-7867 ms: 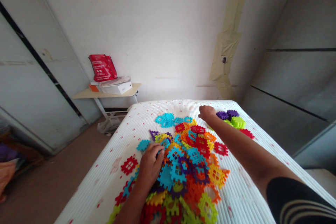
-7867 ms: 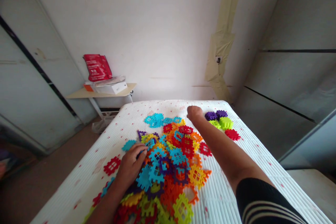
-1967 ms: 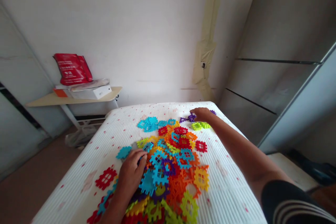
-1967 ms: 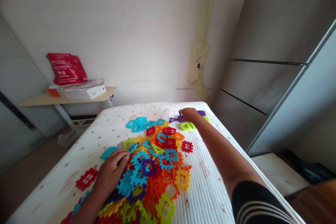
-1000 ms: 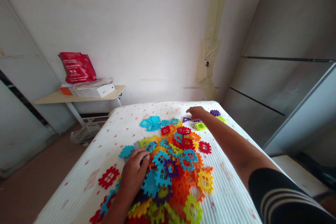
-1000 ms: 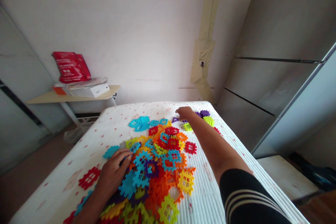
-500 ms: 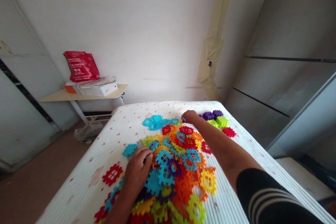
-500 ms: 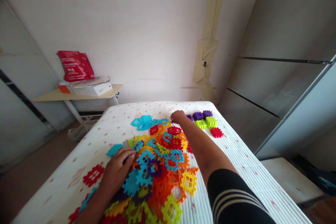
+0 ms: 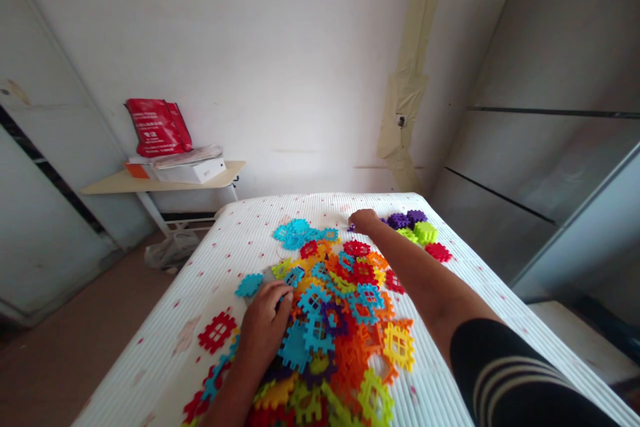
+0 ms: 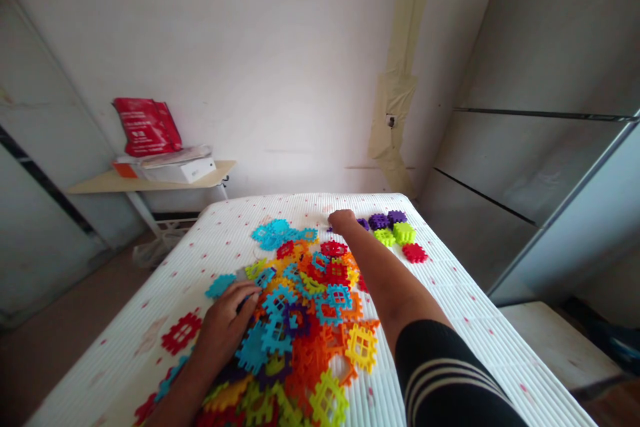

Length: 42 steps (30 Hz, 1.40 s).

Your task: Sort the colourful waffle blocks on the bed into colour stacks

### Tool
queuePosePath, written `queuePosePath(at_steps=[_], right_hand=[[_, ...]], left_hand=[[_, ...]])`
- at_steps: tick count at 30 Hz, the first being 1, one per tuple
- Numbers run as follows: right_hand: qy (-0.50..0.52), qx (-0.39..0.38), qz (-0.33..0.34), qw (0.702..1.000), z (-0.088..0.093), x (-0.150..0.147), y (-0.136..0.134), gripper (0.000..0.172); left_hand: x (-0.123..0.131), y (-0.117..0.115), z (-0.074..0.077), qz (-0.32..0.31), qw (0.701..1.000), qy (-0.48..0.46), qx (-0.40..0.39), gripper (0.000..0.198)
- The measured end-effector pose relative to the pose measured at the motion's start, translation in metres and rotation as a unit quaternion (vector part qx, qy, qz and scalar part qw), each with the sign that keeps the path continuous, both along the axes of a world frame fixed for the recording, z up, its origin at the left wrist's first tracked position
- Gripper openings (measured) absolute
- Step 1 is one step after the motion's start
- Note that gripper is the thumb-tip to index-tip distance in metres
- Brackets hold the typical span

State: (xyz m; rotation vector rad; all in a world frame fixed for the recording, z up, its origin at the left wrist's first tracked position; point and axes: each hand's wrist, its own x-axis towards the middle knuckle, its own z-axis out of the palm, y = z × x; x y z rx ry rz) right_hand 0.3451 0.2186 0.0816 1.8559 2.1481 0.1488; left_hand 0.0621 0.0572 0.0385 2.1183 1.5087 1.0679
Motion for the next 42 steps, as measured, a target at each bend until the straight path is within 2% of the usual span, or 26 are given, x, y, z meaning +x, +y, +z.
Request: queuePosePath(at_steps=[5,9,12,14,17,20,23,26,30,36,39,42], right_hand=[[0.01,-0.001,-0.015,1.0,0.0,-0.004,-0.004,0.033],[0.028,0.027,-0.016,0.999,0.018,-0.005,-0.016,0.035],[0.046,0.06,-0.018,0.997,0.031,0.001,-0.043,0.034],[0.073,0.081,-0.008,0.994,0.032,0.008,-0.07,0.031],[0.132,0.116,0.047,0.983,0.019,0.019,-0.117,0.031],[0.178,0.136,0.103,0.969,-0.01,0.026,-0.155,0.035],[0.22,0.137,0.099,0.961,-0.038,0.029,-0.174,0.044],[0.26,0.135,0.074,0.953,-0.053,0.027,-0.179,0.049],[0.309,0.147,0.052,0.938,-0.058,0.02,-0.181,0.048],[0.4,0.161,0.058,0.9,-0.056,0.005,-0.193,0.047],[0.453,0.159,0.055,0.876,-0.052,-0.001,-0.199,0.046],[0.489,0.147,0.043,0.859,-0.049,-0.008,-0.206,0.045]], left_hand=[[0.0,0.0,0.001,0.001,1.0,-0.006,0.002,0.031],[0.0,-0.001,0.002,0.004,1.0,-0.013,-0.001,0.031],[0.001,-0.001,0.001,0.003,1.0,-0.015,0.0,0.031],[0.001,0.0,0.0,0.004,1.0,-0.016,0.003,0.03],[0.001,0.0,0.0,0.006,1.0,-0.02,0.007,0.03],[0.002,0.0,0.002,0.005,0.999,-0.03,0.009,0.03],[0.001,0.0,0.004,0.005,0.999,-0.048,0.0,0.032],[0.0,-0.001,0.008,0.008,0.997,-0.077,-0.019,0.034],[-0.002,-0.003,0.014,0.025,0.992,-0.117,-0.029,0.037],[-0.004,-0.009,0.023,0.038,0.976,-0.206,-0.056,0.039],[-0.002,-0.013,0.028,0.038,0.964,-0.258,-0.06,0.04],[0.001,-0.015,0.029,0.026,0.939,-0.337,-0.07,0.04]])
